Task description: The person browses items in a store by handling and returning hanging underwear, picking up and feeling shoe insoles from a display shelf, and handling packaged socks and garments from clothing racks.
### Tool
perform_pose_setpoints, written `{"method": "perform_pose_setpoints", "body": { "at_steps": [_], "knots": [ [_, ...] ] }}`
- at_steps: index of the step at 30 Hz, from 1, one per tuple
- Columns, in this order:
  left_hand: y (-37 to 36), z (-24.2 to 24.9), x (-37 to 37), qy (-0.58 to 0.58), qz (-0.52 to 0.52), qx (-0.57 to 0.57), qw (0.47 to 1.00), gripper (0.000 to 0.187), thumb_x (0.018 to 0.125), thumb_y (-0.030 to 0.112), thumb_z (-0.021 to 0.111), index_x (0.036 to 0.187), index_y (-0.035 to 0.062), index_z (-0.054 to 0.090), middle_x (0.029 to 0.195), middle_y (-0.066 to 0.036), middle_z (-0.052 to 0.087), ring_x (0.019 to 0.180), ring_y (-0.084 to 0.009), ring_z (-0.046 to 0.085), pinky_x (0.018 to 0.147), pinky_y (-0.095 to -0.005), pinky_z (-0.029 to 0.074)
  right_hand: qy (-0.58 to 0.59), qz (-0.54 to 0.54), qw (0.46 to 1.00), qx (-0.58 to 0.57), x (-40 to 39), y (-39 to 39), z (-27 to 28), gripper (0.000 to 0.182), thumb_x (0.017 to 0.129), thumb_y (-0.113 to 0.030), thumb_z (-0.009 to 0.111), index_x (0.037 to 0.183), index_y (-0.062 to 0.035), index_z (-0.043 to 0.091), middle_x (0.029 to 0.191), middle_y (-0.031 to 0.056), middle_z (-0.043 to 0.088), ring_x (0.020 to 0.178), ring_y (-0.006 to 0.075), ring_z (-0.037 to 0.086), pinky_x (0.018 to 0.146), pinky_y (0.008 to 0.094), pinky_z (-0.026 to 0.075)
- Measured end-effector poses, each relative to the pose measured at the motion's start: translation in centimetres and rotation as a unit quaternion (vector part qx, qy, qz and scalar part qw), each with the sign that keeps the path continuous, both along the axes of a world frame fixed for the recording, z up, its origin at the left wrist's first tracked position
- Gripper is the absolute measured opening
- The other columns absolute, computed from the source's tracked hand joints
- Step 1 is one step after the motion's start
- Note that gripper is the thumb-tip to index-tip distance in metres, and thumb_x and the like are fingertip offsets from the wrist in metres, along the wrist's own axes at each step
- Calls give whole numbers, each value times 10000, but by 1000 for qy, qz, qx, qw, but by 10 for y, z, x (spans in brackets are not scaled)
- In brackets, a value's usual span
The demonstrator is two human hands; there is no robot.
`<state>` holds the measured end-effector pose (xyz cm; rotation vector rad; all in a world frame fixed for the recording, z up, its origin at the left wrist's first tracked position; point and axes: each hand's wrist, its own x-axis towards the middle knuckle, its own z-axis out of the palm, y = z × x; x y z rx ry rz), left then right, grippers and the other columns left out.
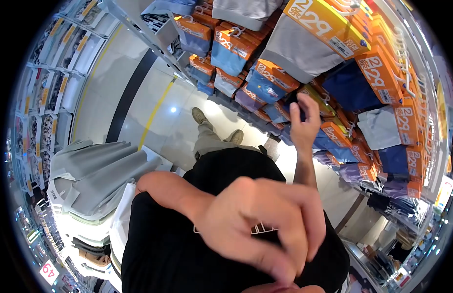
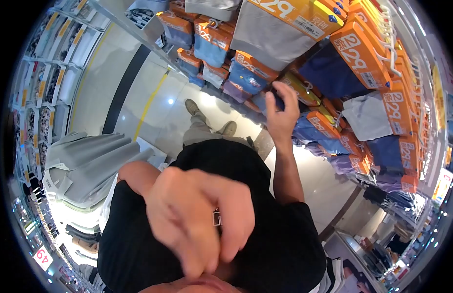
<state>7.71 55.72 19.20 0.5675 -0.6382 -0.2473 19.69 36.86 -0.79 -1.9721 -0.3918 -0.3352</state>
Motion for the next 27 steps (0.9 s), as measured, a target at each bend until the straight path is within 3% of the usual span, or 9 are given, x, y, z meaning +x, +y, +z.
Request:
{"method": "perform_pose_setpoints", "body": {
  "at_steps": [2,4,6,10,14,15,20,23,27],
  "knots": [
    [-2,-15,5,11,72,101,992,149,863,113,749,856,-23,687,954,-166,646,855,-251,629,741,-352,506,24,-9,986,164,5,12,32,396,887,-9,654,1263,49,544,1219,179,600,1179,266,574,1024,378,449],
    [-6,-47,11,-36,160,258,952,124,911,89,677,920,-32,656,961,-134,647,877,-211,627,799,-332,499,-56,-7,976,211,23,20,58,507,911,-2,627,1368,61,418,1306,191,540,1227,269,535,1075,399,412],
    [-11,-79,12,56,108,351,928,146,954,109,614,968,-32,649,973,-105,651,906,-190,621,838,-315,480,-101,-4,972,214,42,25,80,620,895,26,637,1429,49,323,1373,202,474,1257,275,497,1073,389,395],
    [-3,-162,2,56,57,484,872,165,962,153,612,1007,-1,650,987,-101,653,937,-184,612,842,-306,470,-98,16,961,257,66,38,102,659,886,37,659,1433,51,292,1347,200,487,1204,247,513,1025,352,415],
    [15,-205,-22,34,35,590,806,256,946,267,631,1027,26,654,1025,-136,655,989,-283,622,874,-374,478,-95,21,958,269,84,38,103,350,896,13,678,1212,37,530,1127,102,632,1018,156,602,936,287,470],
    [15,-209,-24,38,38,576,815,288,940,309,629,1026,36,656,1025,-147,653,1016,-319,607,888,-401,471,-97,17,960,261,86,38,103,318,896,6,682,1184,36,551,1103,100,644,999,155,610,924,283,478],
    [14,-215,-26,19,39,567,823,295,932,320,635,1012,38,671,996,-142,651,1012,-318,596,888,-405,462,-117,38,962,245,91,55,120,300,863,-14,736,1125,32,596,1068,101,669,930,126,637,862,259,509],
    [15,-215,-24,21,28,569,821,302,930,324,636,1011,35,673,989,-146,653,1002,-320,599,877,-405,466,-130,-11,967,219,97,55,125,245,891,-27,701,1092,86,621,1068,116,673,927,159,642,870,290,511],
    [21,-214,-15,56,17,580,813,294,939,312,633,1024,33,669,972,-147,655,975,-293,617,847,-389,483,-114,24,936,333,97,33,122,165,899,-27,673,1009,95,657,1019,142,683,870,193,664,817,334,554]
  ]
}}
